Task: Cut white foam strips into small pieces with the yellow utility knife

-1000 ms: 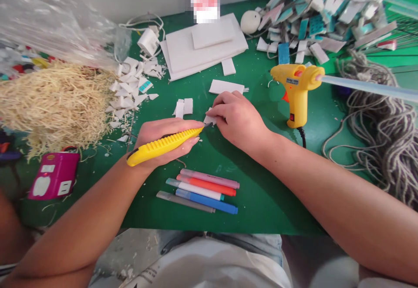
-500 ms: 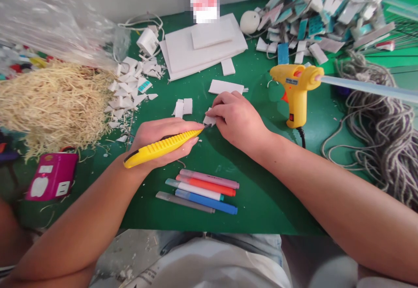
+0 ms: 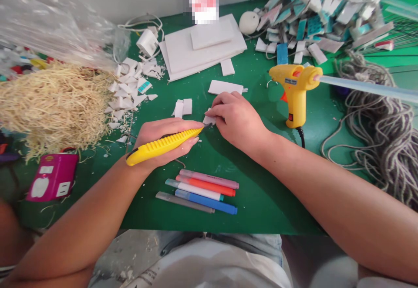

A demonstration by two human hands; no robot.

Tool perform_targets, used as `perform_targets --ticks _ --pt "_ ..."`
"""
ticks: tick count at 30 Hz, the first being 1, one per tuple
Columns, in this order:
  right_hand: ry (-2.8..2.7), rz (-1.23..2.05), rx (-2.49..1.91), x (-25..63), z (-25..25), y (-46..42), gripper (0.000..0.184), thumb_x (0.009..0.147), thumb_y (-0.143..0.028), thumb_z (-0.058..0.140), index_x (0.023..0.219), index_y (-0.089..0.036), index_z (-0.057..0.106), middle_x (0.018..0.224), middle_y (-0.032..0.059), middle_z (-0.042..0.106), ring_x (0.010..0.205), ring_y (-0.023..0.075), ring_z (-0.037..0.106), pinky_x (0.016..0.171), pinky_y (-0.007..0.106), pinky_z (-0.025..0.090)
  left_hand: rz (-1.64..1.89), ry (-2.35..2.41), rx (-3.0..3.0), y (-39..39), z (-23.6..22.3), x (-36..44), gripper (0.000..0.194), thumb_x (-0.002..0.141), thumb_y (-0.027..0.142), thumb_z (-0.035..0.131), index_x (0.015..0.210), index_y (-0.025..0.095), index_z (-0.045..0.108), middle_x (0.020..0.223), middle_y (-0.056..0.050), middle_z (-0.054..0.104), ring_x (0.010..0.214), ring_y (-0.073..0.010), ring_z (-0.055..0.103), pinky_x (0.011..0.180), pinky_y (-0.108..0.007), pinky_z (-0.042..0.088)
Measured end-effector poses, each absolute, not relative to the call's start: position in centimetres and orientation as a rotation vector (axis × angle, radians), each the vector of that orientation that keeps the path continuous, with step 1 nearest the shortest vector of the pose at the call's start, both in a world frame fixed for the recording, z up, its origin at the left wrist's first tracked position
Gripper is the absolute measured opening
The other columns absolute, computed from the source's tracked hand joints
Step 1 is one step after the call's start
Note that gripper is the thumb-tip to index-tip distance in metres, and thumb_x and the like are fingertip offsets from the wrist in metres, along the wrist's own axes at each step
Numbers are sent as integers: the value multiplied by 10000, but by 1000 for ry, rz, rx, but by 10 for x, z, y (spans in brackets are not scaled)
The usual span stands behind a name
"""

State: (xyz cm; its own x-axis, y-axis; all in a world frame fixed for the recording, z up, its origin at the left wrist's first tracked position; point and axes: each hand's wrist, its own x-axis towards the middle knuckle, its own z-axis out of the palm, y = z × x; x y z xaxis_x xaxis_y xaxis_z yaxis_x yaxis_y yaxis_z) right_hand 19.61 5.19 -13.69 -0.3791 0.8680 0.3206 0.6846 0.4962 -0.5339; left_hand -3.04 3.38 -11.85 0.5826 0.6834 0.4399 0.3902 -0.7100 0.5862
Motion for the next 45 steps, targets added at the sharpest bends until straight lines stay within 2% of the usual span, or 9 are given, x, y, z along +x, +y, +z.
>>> perform_targets --ticks 7,11,21,27,30,34,37,41,45 --pt "-2179 433 -1274 196 -136 52 347 871 -102 538 948 -256 838 1022 81 759 922 250 651 881 462 543 948 843 2396 33 -116 -31 154 930 208 662 1045 165 754 922 -27 796 778 -104 729 800 -181 585" --pt "-2175 423 -1275 196 -136 51 350 865 -85 538 949 -250 835 1023 83 760 922 251 655 892 461 542 978 814 2388 34 -119 -30 175 926 197 681 1080 146 747 950 -36 791 816 -99 731 820 -165 573" --pt "-2154 432 -1269 196 -135 51 337 855 -110 539 949 -246 833 1014 75 765 917 245 666 882 444 550 958 907 2431 31 -112 -31 168 944 257 623 1029 195 754 909 -21 801 743 -115 734 742 -194 597" --pt "-2019 464 -1337 195 -129 45 379 791 -111 550 1058 -193 806 1048 98 754 923 239 691 766 374 564 1181 1154 2442 30 -109 -34 180 947 279 637 1022 177 765 929 -31 810 768 -140 753 758 -214 622" --pt "-2024 386 -1421 195 -126 43 346 780 -119 567 1014 -215 803 1000 88 754 871 242 688 734 375 554 1217 1247 2382 31 -110 -35 188 946 277 654 1039 158 766 987 -47 811 840 -155 767 820 -212 626" --pt "-1940 340 -1539 197 -123 44 317 861 -154 543 1047 -223 791 913 67 757 754 213 672 662 350 521 1206 1286 2322 31 -112 -34 185 933 272 669 1039 159 770 1002 -38 813 843 -150 768 840 -208 629" --pt "-1939 345 -1592 199 -122 46 316 874 -182 563 1095 -221 786 861 56 753 735 210 667 641 336 496 1200 1261 2300 30 -112 -33 187 927 256 673 1035 139 771 1002 -40 813 832 -136 767 848 -187 621" --pt "-2001 325 -1589 196 -122 45 284 849 -195 585 1028 -202 805 898 72 742 736 202 653 625 323 476 1180 1266 2285 30 -110 -32 183 921 246 672 1029 139 774 993 -34 815 824 -128 772 846 -168 615" --pt "-2064 402 -1520 192 -122 43 273 876 -210 569 1002 -198 810 832 55 734 675 172 618 621 308 475 1172 1289 2295 30 -109 -32 175 911 240 674 1026 160 778 1000 -27 817 838 -135 776 848 -171 614"
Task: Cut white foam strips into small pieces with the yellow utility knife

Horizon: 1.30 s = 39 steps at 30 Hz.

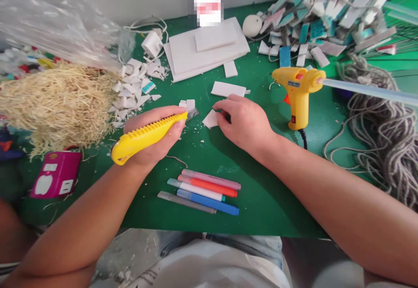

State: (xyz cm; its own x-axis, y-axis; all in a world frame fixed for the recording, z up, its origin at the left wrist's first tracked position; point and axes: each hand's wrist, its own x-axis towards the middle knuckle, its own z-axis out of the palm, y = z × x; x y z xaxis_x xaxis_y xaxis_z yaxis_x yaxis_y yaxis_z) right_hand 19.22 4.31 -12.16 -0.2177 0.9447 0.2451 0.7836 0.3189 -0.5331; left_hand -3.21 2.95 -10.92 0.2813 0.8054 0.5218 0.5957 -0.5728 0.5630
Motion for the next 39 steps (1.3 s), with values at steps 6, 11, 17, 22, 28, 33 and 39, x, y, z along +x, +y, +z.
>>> perform_targets --ticks 6,11,17,22,28,33,39 --pt "-2147 391 -1423 191 -120 40 310 871 -328 629 1089 -181 794 913 84 731 731 200 634 651 339 512 1163 1284 2254 29 -112 -31 178 906 249 683 1037 171 774 998 -24 818 808 -132 774 835 -178 622" --pt "-2285 270 -1437 190 -123 40 324 816 -356 680 1046 -162 801 985 134 706 893 284 652 738 400 537 1176 1303 2281 30 -113 -32 184 901 279 715 1042 172 766 1015 -33 816 836 -141 776 836 -182 621" --pt "-2288 309 -1401 190 -124 41 385 821 -278 613 1159 -168 761 1020 134 701 897 288 638 762 424 541 1145 1325 2302 31 -115 -34 214 915 321 704 1067 181 761 1043 -41 811 891 -165 774 874 -220 625" --pt "-2279 253 -1380 186 -127 40 470 830 -329 635 1256 -148 718 1081 155 706 988 330 636 859 487 553 1157 1315 2290 31 -116 -33 203 925 298 680 1062 174 764 1029 -37 809 853 -150 767 861 -207 617" --pt "-2291 326 -1313 187 -131 43 527 786 -204 601 1304 -164 687 1195 152 714 1074 347 633 932 536 547 1197 1284 2254 31 -115 -32 192 922 270 694 1061 157 764 1026 -39 809 847 -132 763 851 -175 602" --pt "-2262 288 -1296 190 -128 42 560 781 -272 639 1320 -122 665 1315 189 662 1183 386 598 1023 590 497 1190 1273 2264 31 -114 -33 191 923 273 689 1057 161 767 1011 -36 811 850 -137 763 847 -181 606" --pt "-2283 302 -1332 189 -130 42 458 821 -290 626 1246 -142 706 1180 176 718 1103 372 641 973 575 513 1159 1304 2236 30 -114 -32 186 917 285 688 1047 175 764 1005 -28 812 795 -133 761 819 -195 625"
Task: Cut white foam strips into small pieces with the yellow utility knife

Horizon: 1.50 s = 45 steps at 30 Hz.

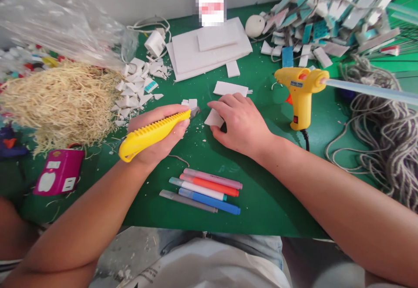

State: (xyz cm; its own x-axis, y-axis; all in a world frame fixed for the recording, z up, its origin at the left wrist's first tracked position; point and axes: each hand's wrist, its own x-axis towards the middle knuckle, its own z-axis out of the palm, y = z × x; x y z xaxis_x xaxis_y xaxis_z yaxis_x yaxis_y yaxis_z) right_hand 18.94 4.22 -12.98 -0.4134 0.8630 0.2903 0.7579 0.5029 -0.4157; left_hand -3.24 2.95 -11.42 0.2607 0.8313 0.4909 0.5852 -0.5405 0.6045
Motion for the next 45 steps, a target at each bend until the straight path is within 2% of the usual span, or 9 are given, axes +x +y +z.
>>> perform_targets --ticks 4,8,11,13,17,23,30,35,45 --pt "-2270 382 -1216 190 -130 42 559 793 -231 601 1343 -142 644 1339 162 675 1227 353 607 1047 543 489 1177 1314 2256 29 -111 -33 164 918 280 693 1039 195 764 1014 -19 813 849 -148 773 853 -203 635" --pt "-2219 220 -1412 191 -126 39 386 835 -421 666 1097 -151 754 1116 180 700 1047 362 606 894 543 519 1200 1356 2254 27 -108 -33 161 919 284 680 1041 221 765 1028 -12 814 873 -165 782 865 -223 651" --pt "-2246 173 -1449 190 -126 38 267 840 -430 683 957 -207 772 981 142 697 948 330 593 824 505 516 1187 1406 2260 26 -108 -34 171 930 316 668 1044 234 766 1030 -13 813 888 -175 782 875 -244 658" --pt "-2271 218 -1396 190 -127 40 230 859 -366 654 984 -215 773 996 128 717 948 315 612 844 492 519 1175 1427 2273 25 -109 -34 186 936 346 665 1050 240 767 1032 -16 812 887 -176 780 876 -252 658" --pt "-2238 338 -1294 190 -128 41 385 852 -235 584 1208 -195 726 1180 113 740 1093 306 652 953 481 520 1145 1440 2274 25 -111 -35 241 952 380 638 1082 221 764 1040 -37 808 897 -181 774 877 -258 650" --pt "-2257 260 -1394 191 -127 40 271 852 -363 652 1007 -182 783 1076 151 732 983 331 647 892 519 533 1164 1411 2303 26 -111 -33 232 953 358 638 1068 209 774 1036 -42 807 898 -182 769 873 -257 642" --pt "-2235 385 -1239 189 -135 43 422 828 -195 576 1224 -199 723 1331 144 686 1260 343 606 1065 560 475 1175 1381 2301 26 -112 -31 202 934 326 656 1049 211 776 1025 -33 813 887 -177 775 866 -248 643" --pt "-2229 401 -1294 186 -134 41 400 774 -362 755 1140 -203 729 1306 161 692 1246 385 610 1057 593 474 1174 1372 2332 26 -113 -31 199 913 363 703 1038 222 766 1029 -33 813 884 -182 777 871 -256 650" --pt "-2257 373 -1317 183 -133 42 333 813 -312 709 1118 -181 735 1294 169 693 1230 370 612 1070 571 477 1147 1323 2324 26 -110 -30 169 916 310 694 1057 229 740 1032 -30 811 885 -182 782 862 -256 655"
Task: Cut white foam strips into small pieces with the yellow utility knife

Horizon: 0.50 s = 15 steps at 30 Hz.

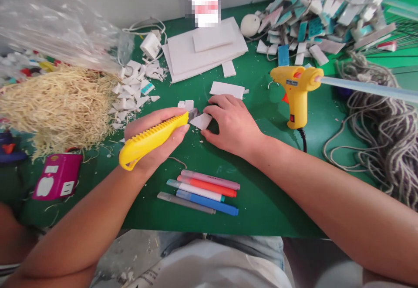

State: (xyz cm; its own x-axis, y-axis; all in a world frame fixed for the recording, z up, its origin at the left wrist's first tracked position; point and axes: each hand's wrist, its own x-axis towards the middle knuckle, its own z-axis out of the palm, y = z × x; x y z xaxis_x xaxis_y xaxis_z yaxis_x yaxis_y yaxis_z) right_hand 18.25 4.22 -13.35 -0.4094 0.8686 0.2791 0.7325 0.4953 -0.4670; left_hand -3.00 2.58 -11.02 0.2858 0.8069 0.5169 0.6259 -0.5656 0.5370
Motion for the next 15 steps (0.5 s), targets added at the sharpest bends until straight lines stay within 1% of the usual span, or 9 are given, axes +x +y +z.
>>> perform_targets --ticks 4,6,8,10,12,15 --pt "-2262 369 -1303 182 -133 40 365 824 -226 619 1168 -172 730 1315 174 682 1249 370 602 1085 586 464 1156 1451 2229 26 -107 -31 160 951 330 665 1071 252 738 1090 -13 805 927 -186 784 909 -291 667" --pt "-2257 376 -1299 182 -133 39 416 821 -239 628 1221 -165 712 1322 178 679 1256 376 597 1082 590 465 1149 1462 2211 26 -107 -32 167 953 350 660 1073 263 739 1084 -8 806 910 -187 785 898 -297 674" --pt "-2253 382 -1297 183 -133 40 436 831 -291 659 1250 -178 703 1319 173 682 1252 383 596 1068 596 469 1145 1434 2232 26 -109 -33 170 949 354 658 1068 266 743 1061 -7 810 883 -184 785 879 -293 678" --pt "-2261 378 -1296 183 -134 41 383 861 -317 647 1218 -199 720 1312 162 688 1249 377 600 1059 593 473 1133 1404 2261 27 -110 -33 169 949 349 652 1061 263 745 1045 -8 812 851 -178 784 864 -289 680" --pt "-2270 362 -1297 183 -134 42 330 885 -293 604 1170 -199 741 1306 157 692 1243 363 607 1056 577 480 1125 1387 2274 27 -111 -34 169 954 341 644 1062 257 744 1041 -11 812 837 -172 781 859 -280 677" --pt "-2260 349 -1294 184 -134 42 368 863 -256 597 1192 -166 734 1302 167 696 1232 356 619 1060 558 488 1134 1375 2296 27 -111 -34 171 951 322 650 1067 237 744 1049 -25 811 884 -176 781 881 -268 663"
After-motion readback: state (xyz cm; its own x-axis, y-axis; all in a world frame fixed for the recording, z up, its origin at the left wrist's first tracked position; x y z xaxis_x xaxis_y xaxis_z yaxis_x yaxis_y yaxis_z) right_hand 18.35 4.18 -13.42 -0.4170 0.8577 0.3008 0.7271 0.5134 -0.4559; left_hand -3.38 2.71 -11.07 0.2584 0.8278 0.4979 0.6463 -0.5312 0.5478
